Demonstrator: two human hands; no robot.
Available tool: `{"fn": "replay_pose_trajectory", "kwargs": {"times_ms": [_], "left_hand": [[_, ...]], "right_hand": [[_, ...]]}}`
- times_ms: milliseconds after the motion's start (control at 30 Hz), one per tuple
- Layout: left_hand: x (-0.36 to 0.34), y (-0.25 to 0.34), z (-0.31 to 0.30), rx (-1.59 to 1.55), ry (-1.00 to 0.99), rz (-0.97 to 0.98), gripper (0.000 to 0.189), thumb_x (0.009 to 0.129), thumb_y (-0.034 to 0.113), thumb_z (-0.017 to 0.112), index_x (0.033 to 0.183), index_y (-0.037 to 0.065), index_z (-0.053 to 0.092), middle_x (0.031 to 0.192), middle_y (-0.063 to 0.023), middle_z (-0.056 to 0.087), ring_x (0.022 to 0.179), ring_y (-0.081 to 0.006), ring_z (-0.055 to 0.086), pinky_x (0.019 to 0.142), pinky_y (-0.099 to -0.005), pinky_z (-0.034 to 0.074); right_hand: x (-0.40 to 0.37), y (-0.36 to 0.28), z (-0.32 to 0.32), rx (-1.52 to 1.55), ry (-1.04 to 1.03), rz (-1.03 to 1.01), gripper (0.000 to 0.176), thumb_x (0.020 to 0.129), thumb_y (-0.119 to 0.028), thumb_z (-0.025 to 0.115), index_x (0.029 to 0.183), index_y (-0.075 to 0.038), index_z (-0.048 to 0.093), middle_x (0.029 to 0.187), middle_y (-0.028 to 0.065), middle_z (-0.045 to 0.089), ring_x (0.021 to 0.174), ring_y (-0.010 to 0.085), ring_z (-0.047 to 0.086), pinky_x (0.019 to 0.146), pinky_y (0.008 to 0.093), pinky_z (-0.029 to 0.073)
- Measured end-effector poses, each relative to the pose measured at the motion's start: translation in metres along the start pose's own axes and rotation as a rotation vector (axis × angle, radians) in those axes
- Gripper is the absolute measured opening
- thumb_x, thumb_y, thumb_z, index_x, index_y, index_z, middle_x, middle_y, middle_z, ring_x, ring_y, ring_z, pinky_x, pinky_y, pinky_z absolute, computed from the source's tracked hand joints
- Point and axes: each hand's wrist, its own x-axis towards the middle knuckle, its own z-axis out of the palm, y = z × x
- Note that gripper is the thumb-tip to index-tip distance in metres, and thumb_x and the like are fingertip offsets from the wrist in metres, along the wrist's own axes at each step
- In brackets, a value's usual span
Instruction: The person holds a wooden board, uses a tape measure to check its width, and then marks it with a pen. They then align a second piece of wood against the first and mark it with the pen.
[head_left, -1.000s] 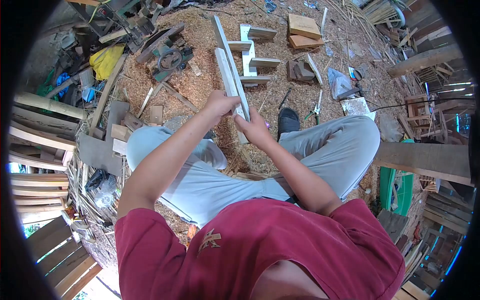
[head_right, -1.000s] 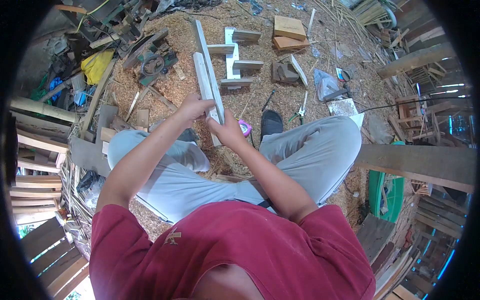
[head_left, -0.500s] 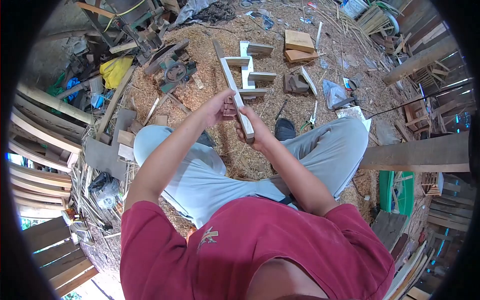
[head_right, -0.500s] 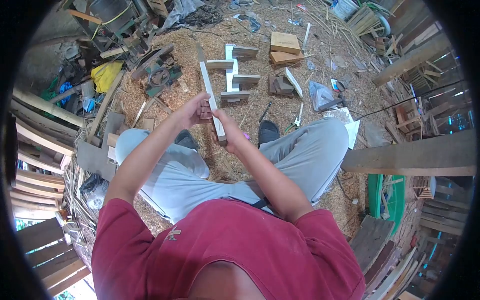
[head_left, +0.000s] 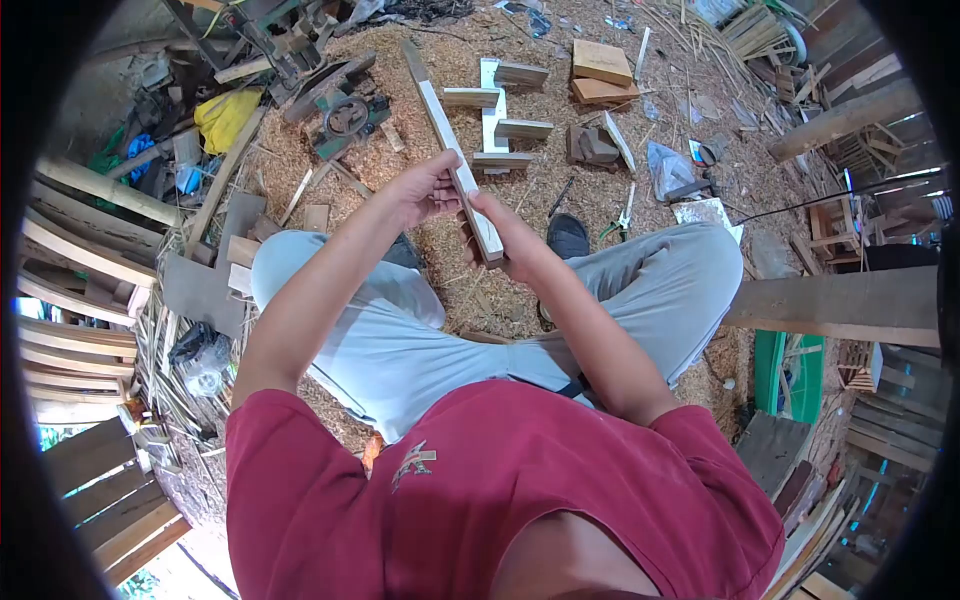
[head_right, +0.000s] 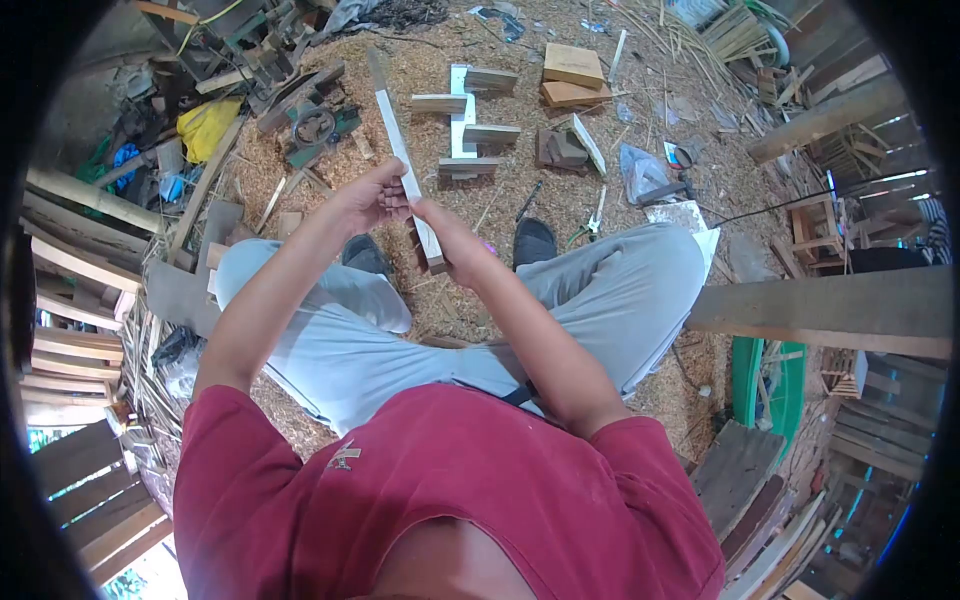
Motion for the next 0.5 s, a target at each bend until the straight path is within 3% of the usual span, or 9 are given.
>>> {"fn": "replay_pose_trajectory", "kwargs": {"times_ms": [167, 267, 367, 400, 500], "left_hand": [[0.003, 0.012, -0.004, -0.009, 0.118, 0.042, 0.028, 0.095, 0.039, 0.064, 0.101, 0.011, 0.066, 0.093, -0.0028, 0.068, 0.083, -0.0157, 0.065, 0.082, -0.0343, 0.056], [0.009, 0.016, -0.014, -0.052, 0.142, 0.047, 0.027, 0.095, 0.038, 0.064, 0.100, 0.012, 0.066, 0.091, -0.0020, 0.067, 0.079, -0.0150, 0.064, 0.080, -0.0350, 0.057], [0.011, 0.020, -0.015, -0.129, 0.156, 0.079, 0.027, 0.094, 0.037, 0.065, 0.098, 0.010, 0.064, 0.091, -0.0045, 0.064, 0.080, -0.0169, 0.061, 0.082, -0.0384, 0.058], [0.007, 0.022, -0.013, -0.159, 0.164, 0.091, 0.027, 0.093, 0.035, 0.067, 0.098, 0.009, 0.063, 0.091, -0.0052, 0.062, 0.081, -0.0178, 0.060, 0.084, -0.0395, 0.058], [0.007, 0.028, -0.014, -0.256, 0.160, 0.100, 0.028, 0.092, 0.033, 0.068, 0.100, 0.007, 0.063, 0.093, -0.0078, 0.061, 0.085, -0.0208, 0.061, 0.090, -0.0421, 0.057]], "right_hand": [[-0.014, -0.007, 0.002, -0.096, 0.000, 0.080, 0.044, 0.102, -0.050, 0.049, 0.108, -0.008, 0.058, 0.092, 0.0079, 0.065, 0.073, 0.0189, 0.064, 0.069, 0.0360, 0.053], [-0.007, -0.003, -0.008, -0.082, 0.001, 0.043, 0.042, 0.100, -0.046, 0.057, 0.114, -0.006, 0.056, 0.094, 0.0076, 0.064, 0.074, 0.0186, 0.065, 0.068, 0.0353, 0.055], [-0.009, -0.001, 0.005, -0.411, 0.321, -0.466, 0.040, 0.100, -0.037, 0.061, 0.117, -0.001, 0.055, 0.097, 0.0082, 0.064, 0.076, 0.0196, 0.065, 0.072, 0.0353, 0.055], [-0.011, -0.002, 0.010, -0.396, 0.374, -0.600, 0.037, 0.095, -0.025, 0.069, 0.117, 0.002, 0.055, 0.097, 0.0091, 0.062, 0.079, 0.0222, 0.065, 0.075, 0.0349, 0.054], [-0.018, -0.009, 0.009, -0.848, 0.459, -1.045, 0.036, 0.087, -0.016, 0.075, 0.113, 0.002, 0.057, 0.095, 0.0115, 0.061, 0.082, 0.0252, 0.065, 0.077, 0.0348, 0.053]]}}
